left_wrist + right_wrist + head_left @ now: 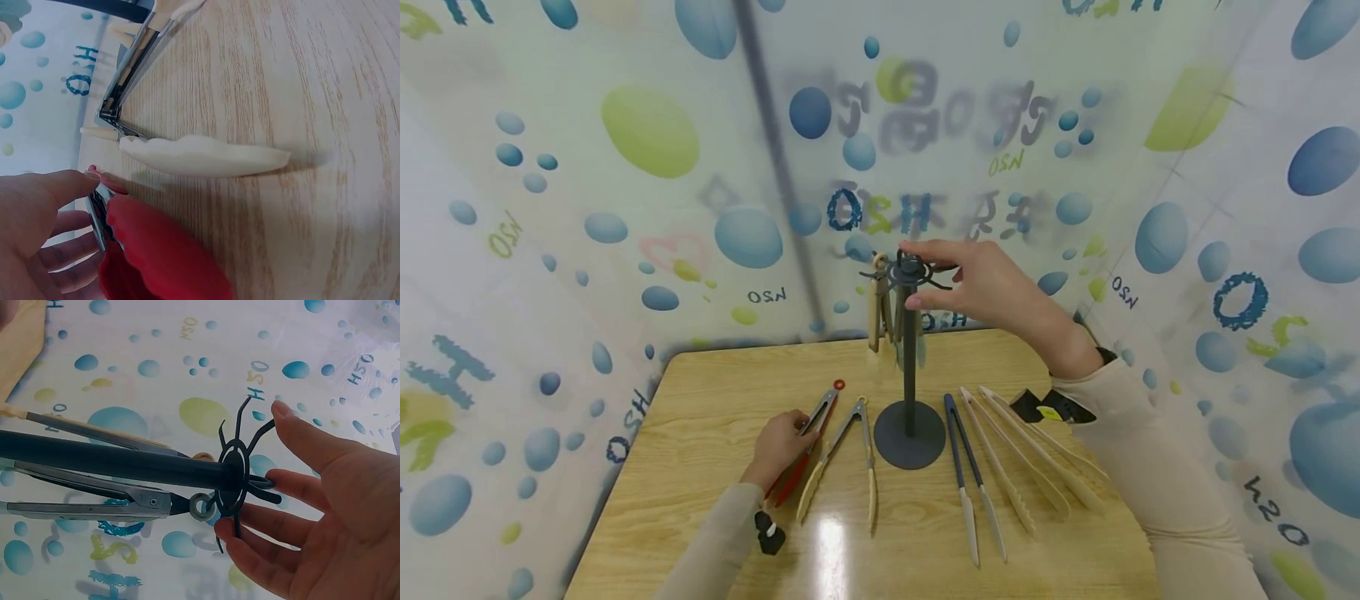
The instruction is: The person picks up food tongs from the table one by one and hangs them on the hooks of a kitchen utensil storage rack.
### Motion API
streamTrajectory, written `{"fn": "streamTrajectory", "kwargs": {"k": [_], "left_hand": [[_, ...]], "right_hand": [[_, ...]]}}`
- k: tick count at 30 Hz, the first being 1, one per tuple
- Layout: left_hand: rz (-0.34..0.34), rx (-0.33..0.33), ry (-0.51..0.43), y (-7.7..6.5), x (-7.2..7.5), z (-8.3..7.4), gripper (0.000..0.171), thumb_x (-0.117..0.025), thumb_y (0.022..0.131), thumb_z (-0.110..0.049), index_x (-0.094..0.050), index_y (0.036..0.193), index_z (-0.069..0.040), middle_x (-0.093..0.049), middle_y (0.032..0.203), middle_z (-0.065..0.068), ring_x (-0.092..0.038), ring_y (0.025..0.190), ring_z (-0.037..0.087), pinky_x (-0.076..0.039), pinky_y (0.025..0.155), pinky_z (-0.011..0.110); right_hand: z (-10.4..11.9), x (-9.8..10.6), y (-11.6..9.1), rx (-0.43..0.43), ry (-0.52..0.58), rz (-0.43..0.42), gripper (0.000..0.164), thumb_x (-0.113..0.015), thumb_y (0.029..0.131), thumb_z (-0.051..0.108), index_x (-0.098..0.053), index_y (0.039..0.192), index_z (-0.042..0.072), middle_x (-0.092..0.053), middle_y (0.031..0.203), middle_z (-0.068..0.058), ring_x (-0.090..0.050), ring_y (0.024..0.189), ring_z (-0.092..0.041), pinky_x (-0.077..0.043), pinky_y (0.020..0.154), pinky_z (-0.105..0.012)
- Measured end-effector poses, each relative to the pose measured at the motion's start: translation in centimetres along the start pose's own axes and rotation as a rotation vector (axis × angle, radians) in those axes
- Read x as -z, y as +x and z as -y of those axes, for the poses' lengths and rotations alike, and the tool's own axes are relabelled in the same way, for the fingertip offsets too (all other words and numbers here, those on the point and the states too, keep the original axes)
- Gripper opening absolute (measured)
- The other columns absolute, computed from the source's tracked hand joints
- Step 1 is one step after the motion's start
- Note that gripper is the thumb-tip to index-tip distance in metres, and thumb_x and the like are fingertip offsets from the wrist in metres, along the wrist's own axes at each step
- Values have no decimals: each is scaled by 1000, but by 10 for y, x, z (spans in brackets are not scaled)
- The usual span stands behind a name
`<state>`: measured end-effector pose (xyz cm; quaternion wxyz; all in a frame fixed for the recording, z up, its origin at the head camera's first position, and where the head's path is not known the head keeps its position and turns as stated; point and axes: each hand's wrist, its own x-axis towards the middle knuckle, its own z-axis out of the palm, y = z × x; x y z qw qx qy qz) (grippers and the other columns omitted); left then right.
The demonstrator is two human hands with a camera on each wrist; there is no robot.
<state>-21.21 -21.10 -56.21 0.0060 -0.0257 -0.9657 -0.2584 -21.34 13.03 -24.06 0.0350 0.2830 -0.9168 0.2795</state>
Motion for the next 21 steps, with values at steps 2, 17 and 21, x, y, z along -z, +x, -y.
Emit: {"fn": "streamTrajectory", "kwargs": {"k": [2,17,21], "left_hand": [[1,14,8,1,0,0,34,-77,83,-25,-71,107,-1,-74,96,12,-64,74,18,-53,64,37],[27,27,120,5,0,-4,49,-87,74,-30,-68,112,-6,-74,97,9,-62,72,17,-49,58,32],[43,21,150,7,-3,-3,53,-87,74,-31,-68,117,-7,-75,101,9,-65,75,17,-50,59,31]], "right_hand": [[1,-1,0,0,-13,-12,71,-74,86,43,-43,150,34,-47,154,3,-51,136,-23,-49,101,-45],[-1,-4,1,25,-44,-58,73,-77,82,45,-48,147,30,-53,148,-1,-54,133,-23,-45,107,-51],[-1,-5,2,27,-43,-56,70,-77,83,45,-49,146,31,-56,146,-2,-56,131,-22,-48,104,-49]]}}
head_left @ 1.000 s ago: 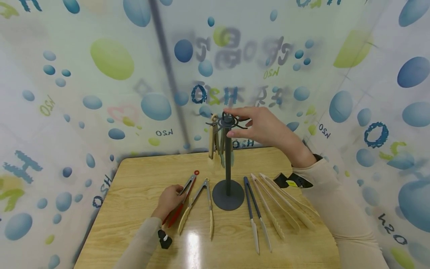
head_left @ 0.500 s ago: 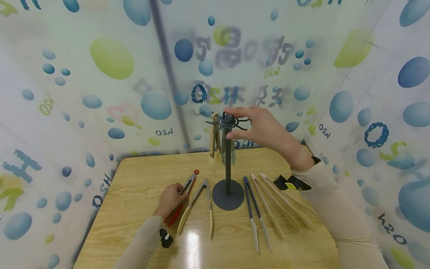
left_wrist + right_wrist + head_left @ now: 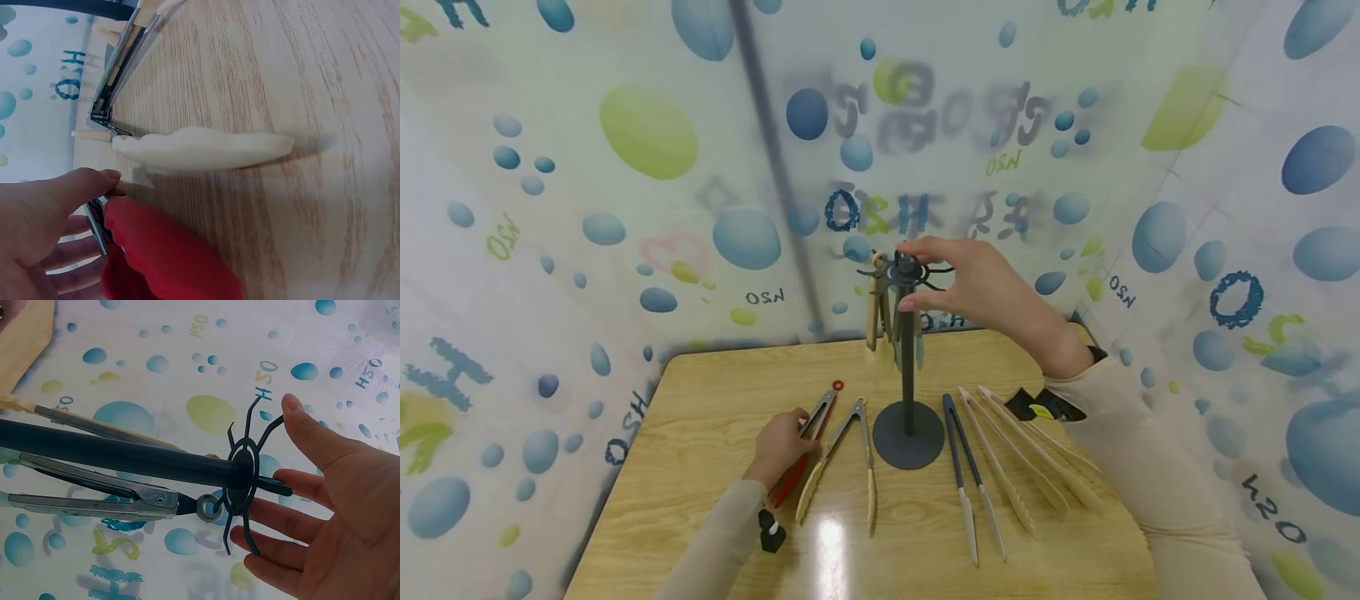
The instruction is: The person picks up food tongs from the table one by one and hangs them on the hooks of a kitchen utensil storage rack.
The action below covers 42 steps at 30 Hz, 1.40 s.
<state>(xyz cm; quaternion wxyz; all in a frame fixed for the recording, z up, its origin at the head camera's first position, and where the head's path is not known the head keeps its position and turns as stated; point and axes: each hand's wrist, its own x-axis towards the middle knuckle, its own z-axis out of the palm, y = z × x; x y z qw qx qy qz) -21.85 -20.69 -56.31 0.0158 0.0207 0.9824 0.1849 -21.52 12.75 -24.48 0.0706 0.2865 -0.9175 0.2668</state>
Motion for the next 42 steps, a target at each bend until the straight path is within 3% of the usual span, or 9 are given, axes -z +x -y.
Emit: {"fn": "streamTrajectory", "kwargs": {"k": [9,14,23,31,37,42], "left_hand": [[-31,-19,-2,0,0,-2,48,-83,73,-24,-71,115,-5,-74,88,7,-62,70,16,-48,56,32],[-83,-37,-81,4,7,-3,45,-80,75,-19,-70,116,-3,-73,85,8,-57,66,15,-46,55,31],[-235,-131,-151,9,40,-23,50,-77,84,-18,-63,128,-1,-72,99,17,-69,79,26,-57,63,38],[-328,-210,-351,7,74,-49,55,-74,88,-15,-57,139,-9,-68,115,18,-72,91,30,-62,73,42],[-439,-304,-462,-1,94,-69,55,-75,88,-13,-57,140,-12,-68,119,17,-72,94,31,-62,75,44],[-481,-361,-544,-8,108,-83,59,-75,88,-11,-55,143,-18,-67,123,15,-71,99,31,-61,78,46]], "right_hand": [[1,-3,1,1,-52,-17,69,-76,82,48,-50,145,33,-61,140,-1,-59,127,-20,-50,100,-47],[1,-5,0,19,-71,-38,69,-76,83,45,-50,145,29,-61,140,-3,-59,127,-23,-49,101,-48],[-1,-9,-1,33,-101,-77,70,-76,83,46,-50,145,27,-62,139,-2,-60,125,-23,-52,96,-46],[3,-9,-1,2,-107,-74,75,-75,84,47,-43,150,29,-65,134,-7,-69,99,-25,-52,77,-40],[5,-10,-1,-5,-109,-85,76,-75,83,49,-44,150,27,-67,131,-7,-69,102,-26,-53,81,-42],[7,-11,-1,4,-130,-106,75,-75,82,52,-48,147,27,-68,129,-7,-68,104,-25,-54,83,-43]]}}
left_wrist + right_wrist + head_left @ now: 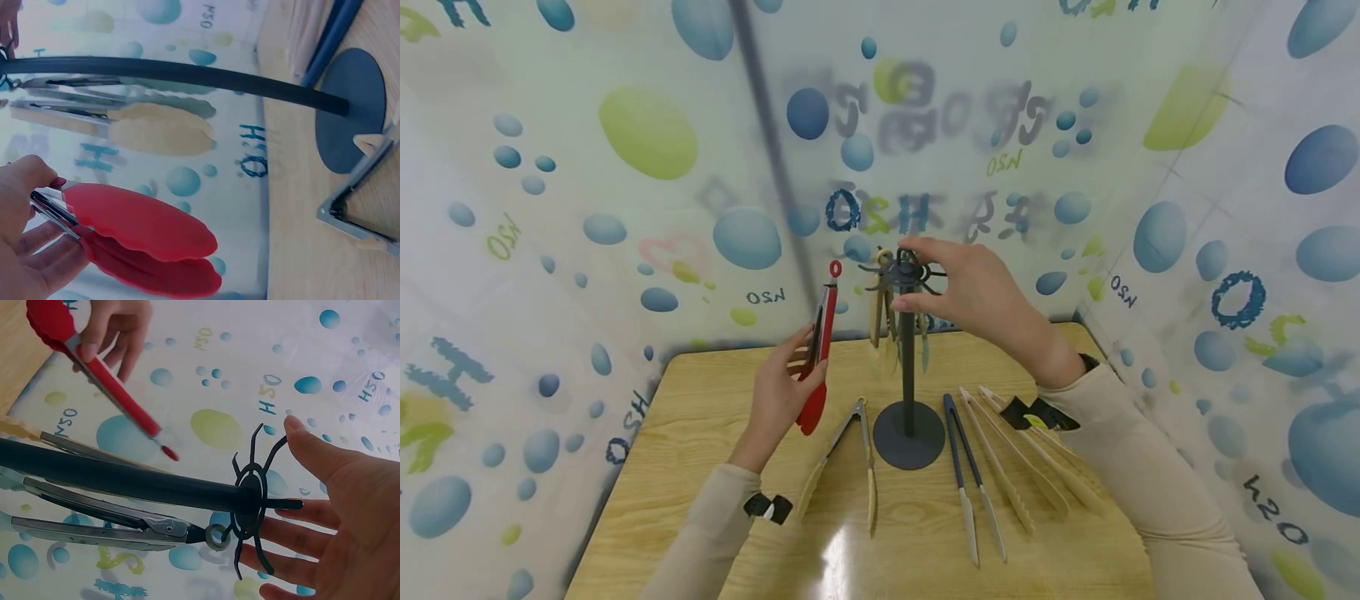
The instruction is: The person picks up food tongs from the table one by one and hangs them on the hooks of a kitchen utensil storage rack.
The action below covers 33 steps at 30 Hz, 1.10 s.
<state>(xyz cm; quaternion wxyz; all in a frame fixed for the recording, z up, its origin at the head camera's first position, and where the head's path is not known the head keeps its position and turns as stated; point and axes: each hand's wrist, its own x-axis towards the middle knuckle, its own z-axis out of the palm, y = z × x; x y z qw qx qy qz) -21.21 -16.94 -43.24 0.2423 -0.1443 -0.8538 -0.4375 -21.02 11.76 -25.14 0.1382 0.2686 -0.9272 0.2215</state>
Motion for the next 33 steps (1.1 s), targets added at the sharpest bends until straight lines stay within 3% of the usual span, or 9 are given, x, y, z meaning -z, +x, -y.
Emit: {"fn": "streamTrajectory", "kwargs": {"k": [11,24,30,33], "left_hand": [[8,-133,-173,4,3,-20,64,-74,88,-6,-51,146,-19,-64,129,14,-69,108,31,-59,85,47],[56,-180,-186,5,0,-24,63,-70,89,-3,-49,147,-15,-63,128,15,-66,113,31,-58,90,47],[73,-206,-210,4,-4,-25,60,-66,90,4,-48,146,-6,-61,126,21,-63,116,36,-56,91,53],[81,-214,-217,4,-2,-35,58,-64,90,7,-47,145,1,-60,124,25,-62,116,39,-55,92,55]], "right_hand": [[1,-2,0,-11,14,-11,75,-75,82,51,-48,148,27,-66,132,-6,-65,115,-24,-54,90,-45],[1,-3,-1,-9,10,-19,75,-75,82,51,-48,147,26,-66,132,-5,-63,119,-24,-52,95,-46],[2,-3,-1,-12,13,-17,75,-75,82,51,-48,147,26,-65,134,-5,-62,121,-24,-51,97,-47],[2,-3,-1,-15,18,-14,74,-75,83,51,-48,147,25,-65,134,-5,-62,121,-24,-51,98,-48]]}}
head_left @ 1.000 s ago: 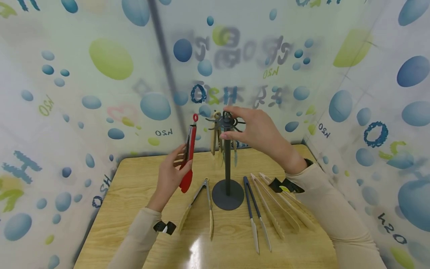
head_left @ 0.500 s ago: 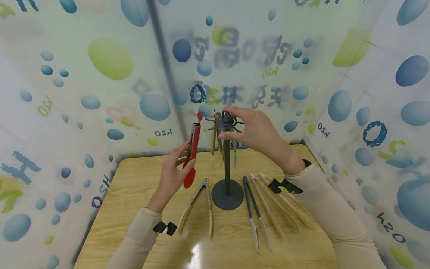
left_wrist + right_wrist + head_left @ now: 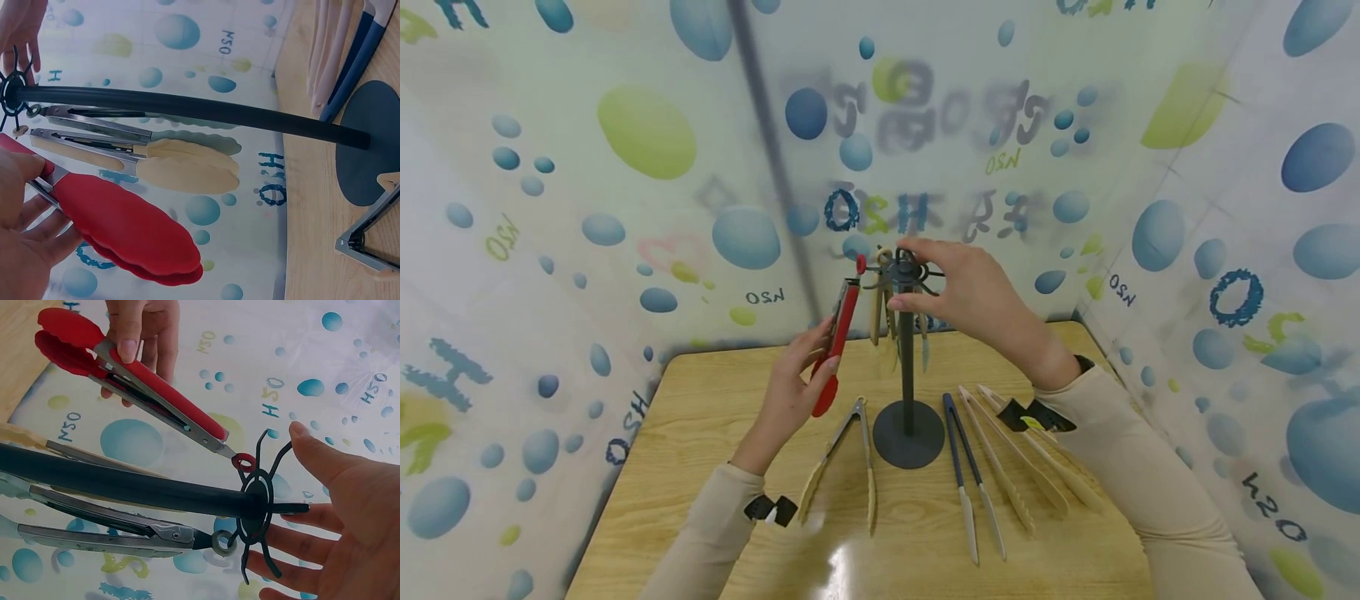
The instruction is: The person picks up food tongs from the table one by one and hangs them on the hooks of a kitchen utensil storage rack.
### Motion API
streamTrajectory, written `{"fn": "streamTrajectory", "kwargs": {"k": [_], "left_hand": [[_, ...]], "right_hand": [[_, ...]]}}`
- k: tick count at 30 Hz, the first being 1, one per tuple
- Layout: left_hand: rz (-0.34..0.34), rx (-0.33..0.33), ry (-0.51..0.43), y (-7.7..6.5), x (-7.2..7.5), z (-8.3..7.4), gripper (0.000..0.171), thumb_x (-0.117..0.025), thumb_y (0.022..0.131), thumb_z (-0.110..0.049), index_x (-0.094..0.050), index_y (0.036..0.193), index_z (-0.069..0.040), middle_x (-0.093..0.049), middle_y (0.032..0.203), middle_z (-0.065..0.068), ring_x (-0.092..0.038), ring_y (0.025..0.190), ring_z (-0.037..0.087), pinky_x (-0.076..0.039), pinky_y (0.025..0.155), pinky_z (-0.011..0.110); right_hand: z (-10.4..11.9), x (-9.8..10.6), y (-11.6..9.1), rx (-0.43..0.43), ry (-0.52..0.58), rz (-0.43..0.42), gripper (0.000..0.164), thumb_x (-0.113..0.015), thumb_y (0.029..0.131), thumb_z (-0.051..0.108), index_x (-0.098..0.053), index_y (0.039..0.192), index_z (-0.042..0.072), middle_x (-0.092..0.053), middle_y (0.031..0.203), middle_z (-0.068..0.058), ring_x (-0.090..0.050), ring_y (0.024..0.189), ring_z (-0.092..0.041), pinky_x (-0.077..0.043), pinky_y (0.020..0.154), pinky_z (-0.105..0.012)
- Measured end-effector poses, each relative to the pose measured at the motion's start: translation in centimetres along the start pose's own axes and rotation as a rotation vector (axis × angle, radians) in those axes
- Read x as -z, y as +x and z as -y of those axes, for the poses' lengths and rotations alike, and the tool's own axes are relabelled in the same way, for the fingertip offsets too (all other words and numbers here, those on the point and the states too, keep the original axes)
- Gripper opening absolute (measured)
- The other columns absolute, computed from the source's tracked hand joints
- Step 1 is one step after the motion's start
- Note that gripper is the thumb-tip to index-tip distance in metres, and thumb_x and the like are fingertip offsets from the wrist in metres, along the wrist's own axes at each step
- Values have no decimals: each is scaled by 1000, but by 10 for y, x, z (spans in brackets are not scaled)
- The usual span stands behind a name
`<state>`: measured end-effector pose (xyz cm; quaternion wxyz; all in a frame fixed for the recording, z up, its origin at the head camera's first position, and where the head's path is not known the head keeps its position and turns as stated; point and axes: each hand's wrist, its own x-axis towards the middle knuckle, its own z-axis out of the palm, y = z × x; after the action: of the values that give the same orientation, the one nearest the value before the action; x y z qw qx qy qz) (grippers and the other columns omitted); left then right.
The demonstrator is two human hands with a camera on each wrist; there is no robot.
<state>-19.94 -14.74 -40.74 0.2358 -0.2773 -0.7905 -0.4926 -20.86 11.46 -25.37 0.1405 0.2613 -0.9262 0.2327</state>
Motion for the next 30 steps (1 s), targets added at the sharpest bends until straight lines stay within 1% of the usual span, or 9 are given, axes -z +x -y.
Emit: {"fn": "streamTrajectory", "kwargs": {"k": [2,5,8,11,16,22,24,28,30], "left_hand": [[7,-15,11,1,0,-8,56,-63,90,9,-47,144,4,-60,122,27,-63,113,40,-55,91,55],[26,-11,7,2,0,-19,55,-62,92,8,-47,144,3,-61,122,26,-64,111,40,-55,90,54],[40,7,-5,2,-1,-20,54,-61,93,6,-47,145,1,-61,124,25,-65,109,40,-56,90,54],[49,16,-13,1,-2,-18,55,-62,93,5,-47,146,0,-60,125,25,-66,110,40,-55,92,54],[56,13,-26,2,-5,-14,57,-64,91,6,-46,146,1,-58,128,26,-66,111,40,-54,94,54],[61,11,-26,4,-11,-10,59,-68,88,7,-46,143,4,-59,130,27,-67,108,41,-55,93,53],[64,24,-26,5,-14,-10,59,-68,88,6,-47,143,4,-61,129,27,-67,109,41,-55,93,53],[69,72,-23,6,-20,-9,59,-69,90,1,-47,144,-1,-62,130,25,-64,115,40,-53,95,55],[70,96,-21,6,-25,-3,60,-69,90,-2,-47,145,-4,-62,131,23,-63,116,39,-53,96,56]], "right_hand": [[0,0,0,-1,3,2,74,-75,83,50,-48,147,24,-65,134,-6,-62,122,-25,-51,99,-48],[-1,0,0,-1,7,4,74,-75,83,49,-48,148,24,-65,134,-6,-62,122,-25,-50,99,-48],[-1,-1,0,1,6,3,74,-75,83,49,-48,148,24,-65,134,-6,-62,121,-25,-51,98,-48],[-1,-1,0,6,4,-1,74,-75,83,49,-48,147,24,-66,133,-6,-62,121,-26,-51,97,-47],[-2,-2,0,14,9,-12,74,-75,83,49,-49,147,23,-66,132,-6,-63,120,-25,-52,97,-47],[-2,-2,-1,10,20,-10,74,-75,83,49,-48,147,23,-66,132,-5,-62,120,-24,-51,98,-47],[-1,-1,-1,5,24,-5,74,-75,83,49,-48,148,24,-65,133,-5,-62,121,-24,-51,98,-47],[0,-1,-1,2,25,-6,74,-75,83,50,-48,147,24,-65,133,-5,-62,121,-24,-51,99,-47],[0,-1,-1,5,26,-9,74,-75,83,49,-49,147,24,-65,133,-5,-62,121,-24,-51,99,-47]]}}
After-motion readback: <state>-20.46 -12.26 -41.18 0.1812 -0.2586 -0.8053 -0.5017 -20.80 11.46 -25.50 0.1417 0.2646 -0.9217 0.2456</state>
